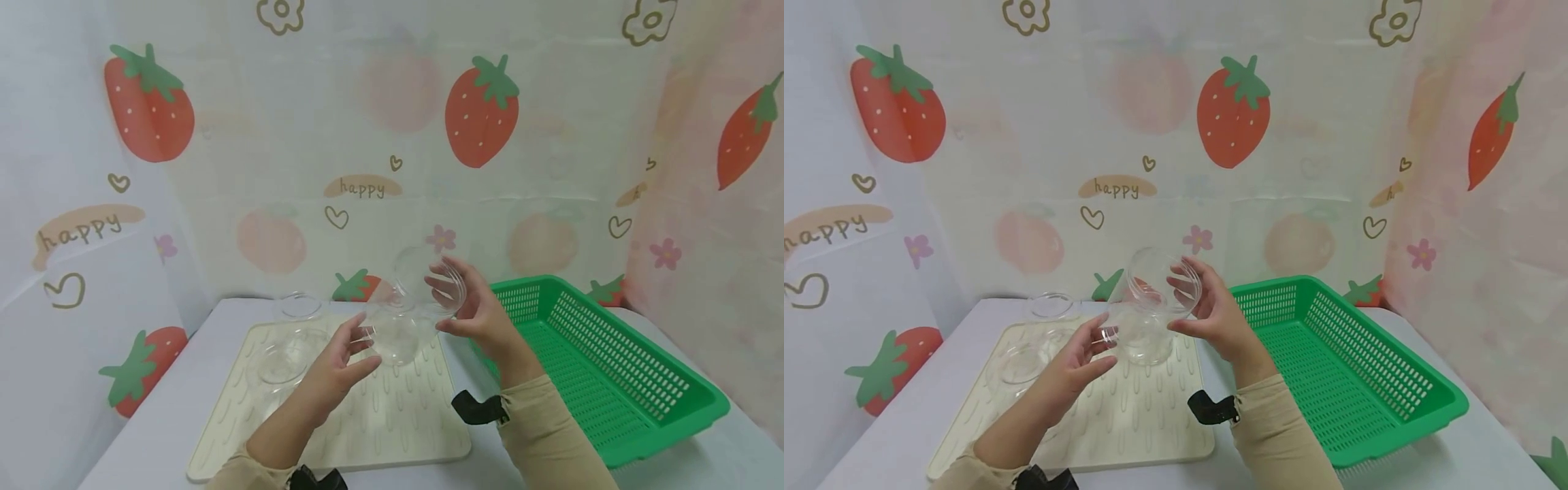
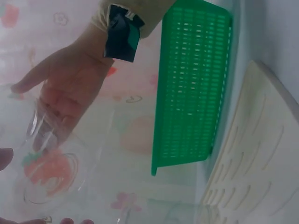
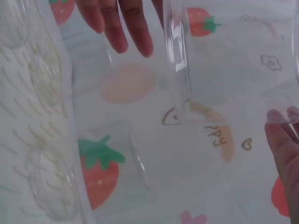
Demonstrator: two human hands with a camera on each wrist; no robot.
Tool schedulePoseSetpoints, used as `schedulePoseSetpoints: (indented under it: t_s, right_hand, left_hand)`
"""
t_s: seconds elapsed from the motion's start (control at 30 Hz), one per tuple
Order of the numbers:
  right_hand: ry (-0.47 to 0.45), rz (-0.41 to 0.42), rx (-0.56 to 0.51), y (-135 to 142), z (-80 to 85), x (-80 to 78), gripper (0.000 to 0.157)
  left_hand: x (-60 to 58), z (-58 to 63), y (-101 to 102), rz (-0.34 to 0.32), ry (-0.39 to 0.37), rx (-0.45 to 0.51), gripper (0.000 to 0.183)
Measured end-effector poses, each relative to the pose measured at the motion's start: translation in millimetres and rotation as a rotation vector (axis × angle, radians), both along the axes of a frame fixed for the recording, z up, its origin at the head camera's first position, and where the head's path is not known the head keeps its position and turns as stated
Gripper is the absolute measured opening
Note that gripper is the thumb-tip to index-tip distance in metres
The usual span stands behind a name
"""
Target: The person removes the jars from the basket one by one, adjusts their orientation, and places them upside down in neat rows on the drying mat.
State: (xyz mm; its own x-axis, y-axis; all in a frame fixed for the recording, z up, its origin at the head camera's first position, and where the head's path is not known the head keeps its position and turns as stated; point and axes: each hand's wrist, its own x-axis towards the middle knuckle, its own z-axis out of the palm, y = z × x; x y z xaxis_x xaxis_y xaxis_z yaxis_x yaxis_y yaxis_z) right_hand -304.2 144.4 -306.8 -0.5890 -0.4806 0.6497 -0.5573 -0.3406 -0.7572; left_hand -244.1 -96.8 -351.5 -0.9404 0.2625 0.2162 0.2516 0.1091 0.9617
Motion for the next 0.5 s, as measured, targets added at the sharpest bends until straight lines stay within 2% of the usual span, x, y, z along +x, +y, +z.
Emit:
schedulePoseSetpoints:
  t_s: [0.23, 0.5]
  right_hand:
    - [-0.056, 0.057, -0.091, -10, -18.6, 5.0, 0.091]
    - [-0.106, 0.095, -0.16, -15, -28.0, 6.9, 0.09]
  left_hand:
    - [1.7, -0.9, -6, -0.034, -0.01, 0.067, 0.074]
    - [3.6, -2.4, -9, -0.056, 0.014, 0.123, 0.075]
